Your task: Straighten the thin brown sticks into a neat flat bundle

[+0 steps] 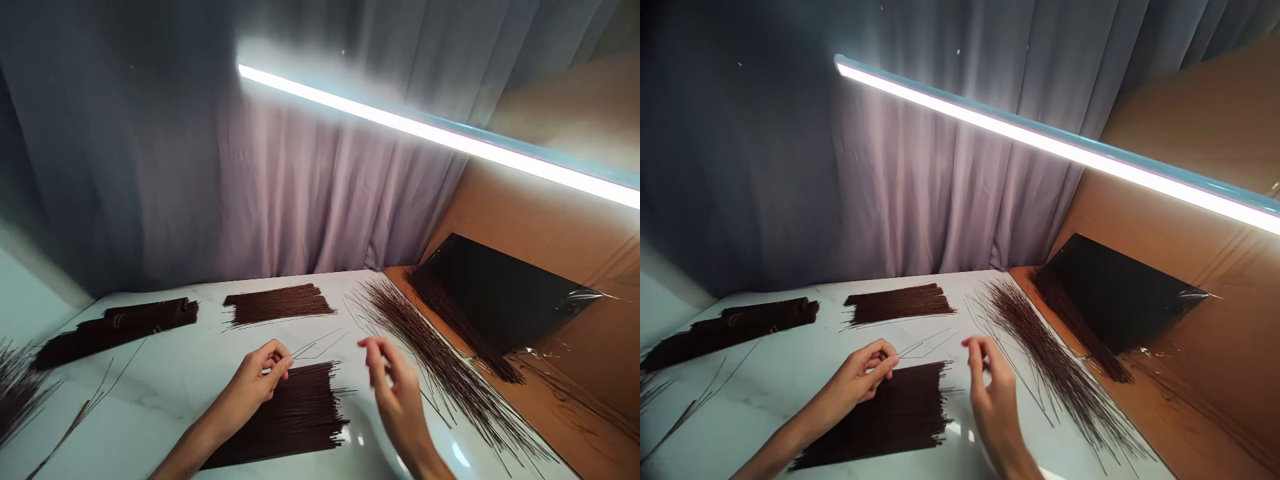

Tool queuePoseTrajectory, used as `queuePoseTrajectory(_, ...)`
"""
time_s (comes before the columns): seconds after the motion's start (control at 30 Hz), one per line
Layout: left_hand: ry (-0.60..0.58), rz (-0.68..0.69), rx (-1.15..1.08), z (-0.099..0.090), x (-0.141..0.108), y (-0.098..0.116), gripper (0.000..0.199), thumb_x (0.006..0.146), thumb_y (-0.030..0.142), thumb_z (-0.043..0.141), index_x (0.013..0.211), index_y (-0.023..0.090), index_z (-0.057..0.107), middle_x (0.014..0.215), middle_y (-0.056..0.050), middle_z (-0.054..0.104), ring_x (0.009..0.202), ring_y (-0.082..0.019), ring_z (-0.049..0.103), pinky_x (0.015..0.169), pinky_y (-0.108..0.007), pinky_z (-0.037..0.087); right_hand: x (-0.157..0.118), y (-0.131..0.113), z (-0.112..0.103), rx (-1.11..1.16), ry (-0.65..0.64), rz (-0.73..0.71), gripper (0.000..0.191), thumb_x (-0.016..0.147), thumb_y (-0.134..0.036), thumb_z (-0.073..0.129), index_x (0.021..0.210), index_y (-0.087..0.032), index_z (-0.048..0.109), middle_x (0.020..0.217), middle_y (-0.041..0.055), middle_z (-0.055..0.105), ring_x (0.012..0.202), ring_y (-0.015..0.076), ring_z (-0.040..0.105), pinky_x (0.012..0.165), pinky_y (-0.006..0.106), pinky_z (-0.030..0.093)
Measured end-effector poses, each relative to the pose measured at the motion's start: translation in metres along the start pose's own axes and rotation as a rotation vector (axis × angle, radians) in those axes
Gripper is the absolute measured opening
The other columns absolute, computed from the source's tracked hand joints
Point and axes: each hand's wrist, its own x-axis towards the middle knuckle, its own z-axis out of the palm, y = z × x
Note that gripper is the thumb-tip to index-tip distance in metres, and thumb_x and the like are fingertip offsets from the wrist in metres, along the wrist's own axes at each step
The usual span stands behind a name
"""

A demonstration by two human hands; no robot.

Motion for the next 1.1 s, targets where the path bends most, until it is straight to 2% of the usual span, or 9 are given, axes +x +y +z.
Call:
queuePoseTrajectory(0.1, 0.042, 0.053, -0.12, 0.013, 0.0, 0.006, 0.035, 0.092, 0.052, 0.063, 0.082, 0.019, 0.059, 0.076, 0.002, 0.056, 0.061, -0.011, 0.047, 0.053, -0.021, 0.039, -0.035, -0.004, 0.03, 0.214, -0.234, 0.233, 0.042, 0.099, -0.058, 0.051, 0.101, -0.02, 0.07, 0.082, 0.0028, 0.066, 0.065, 0.0159, 0.059, 0.051, 0.024, 0.045)
queuePoseTrajectory(0.2, 0.111, 0.063, -0.285, 0.033, -0.004, 0.017, 0.03, 0.091, 0.047, 0.067, 0.082, 0.019, 0.061, 0.078, 0.001, 0.06, 0.072, -0.012, 0.054, 0.065, -0.019, 0.045, -0.048, -0.012, 0.056, 0.426, -0.419, 0.282, 0.046, 0.095, -0.061, 0.056, 0.111, -0.019, 0.068, 0.09, 0.0055, 0.07, 0.062, 0.0147, 0.059, 0.047, 0.022, 0.044)
queuePoseTrajectory(0.27, 0.158, 0.01, -0.407, 0.048, -0.005, 0.024, 0.03, 0.089, 0.049, 0.069, 0.086, 0.02, 0.062, 0.082, 0.001, 0.06, 0.07, -0.011, 0.053, 0.057, -0.017, 0.042, -0.047, -0.018, 0.062, 0.517, -0.46, 0.275, 0.045, 0.094, -0.06, 0.059, 0.109, -0.018, 0.067, 0.09, 0.0068, 0.07, 0.07, 0.0171, 0.063, 0.049, 0.021, 0.046)
queuePoseTrajectory(0.33, 0.179, -0.029, -0.498, 0.059, -0.004, 0.027, 0.033, 0.087, 0.052, 0.071, 0.089, 0.021, 0.063, 0.084, 0.001, 0.06, 0.065, -0.01, 0.051, 0.05, -0.016, 0.038, -0.042, -0.021, 0.06, 0.552, -0.442, 0.285, 0.043, 0.092, -0.059, 0.062, 0.101, -0.017, 0.068, 0.086, 0.0069, 0.07, 0.076, 0.0186, 0.064, 0.051, 0.021, 0.046)
queuePoseTrajectory(0.47, 0.161, -0.007, -0.564, 0.071, 0.003, 0.026, 0.034, 0.084, 0.052, 0.074, 0.087, 0.02, 0.063, 0.082, 0.001, 0.061, 0.063, -0.01, 0.052, 0.05, -0.018, 0.039, -0.032, -0.021, 0.044, 0.502, -0.409, 0.303, 0.041, 0.09, -0.057, 0.066, 0.091, -0.017, 0.068, 0.085, 0.0048, 0.068, 0.073, 0.0163, 0.06, 0.054, 0.021, 0.046)
queuePoseTrajectory(0.57, 0.182, 0.012, -0.544, 0.068, 0.008, 0.024, 0.031, 0.085, 0.051, 0.072, 0.087, 0.021, 0.065, 0.085, -0.001, 0.065, 0.07, -0.014, 0.058, 0.055, -0.021, 0.044, -0.028, -0.017, 0.032, 0.393, -0.453, 0.278, 0.039, 0.092, -0.057, 0.063, 0.091, -0.018, 0.068, 0.084, 0.0043, 0.068, 0.075, 0.0175, 0.061, 0.056, 0.022, 0.046)
queuePoseTrajectory(0.73, 0.221, 0.149, -0.348, 0.055, 0.011, 0.025, 0.025, 0.09, 0.042, 0.069, 0.079, 0.019, 0.067, 0.08, -0.002, 0.067, 0.085, -0.019, 0.062, 0.082, -0.027, 0.047, -0.025, -0.01, 0.02, 0.232, -0.52, 0.203, 0.037, 0.095, -0.054, 0.06, 0.086, -0.019, 0.067, 0.083, 0.003, 0.07, 0.078, 0.0182, 0.064, 0.062, 0.024, 0.046)
queuePoseTrajectory(0.97, 0.221, 0.24, -0.212, 0.048, 0.012, 0.023, 0.02, 0.091, 0.038, 0.068, 0.082, 0.02, 0.068, 0.083, -0.002, 0.067, 0.086, -0.02, 0.061, 0.082, -0.028, 0.045, -0.02, -0.01, 0.008, 0.145, -0.568, 0.106, 0.034, 0.099, -0.049, 0.054, 0.086, -0.019, 0.066, 0.082, 0.0016, 0.067, 0.078, 0.0164, 0.063, 0.062, 0.023, 0.043)
queuePoseTrajectory(1.1, 0.262, 0.217, -0.242, 0.054, 0.008, 0.024, 0.024, 0.093, 0.041, 0.064, 0.079, 0.02, 0.065, 0.083, -0.002, 0.067, 0.086, -0.021, 0.062, 0.083, -0.028, 0.046, -0.021, -0.005, 0.011, 0.121, -0.558, 0.087, 0.034, 0.099, -0.049, 0.053, 0.088, -0.019, 0.066, 0.085, 0.0024, 0.067, 0.079, 0.0171, 0.063, 0.061, 0.023, 0.045)
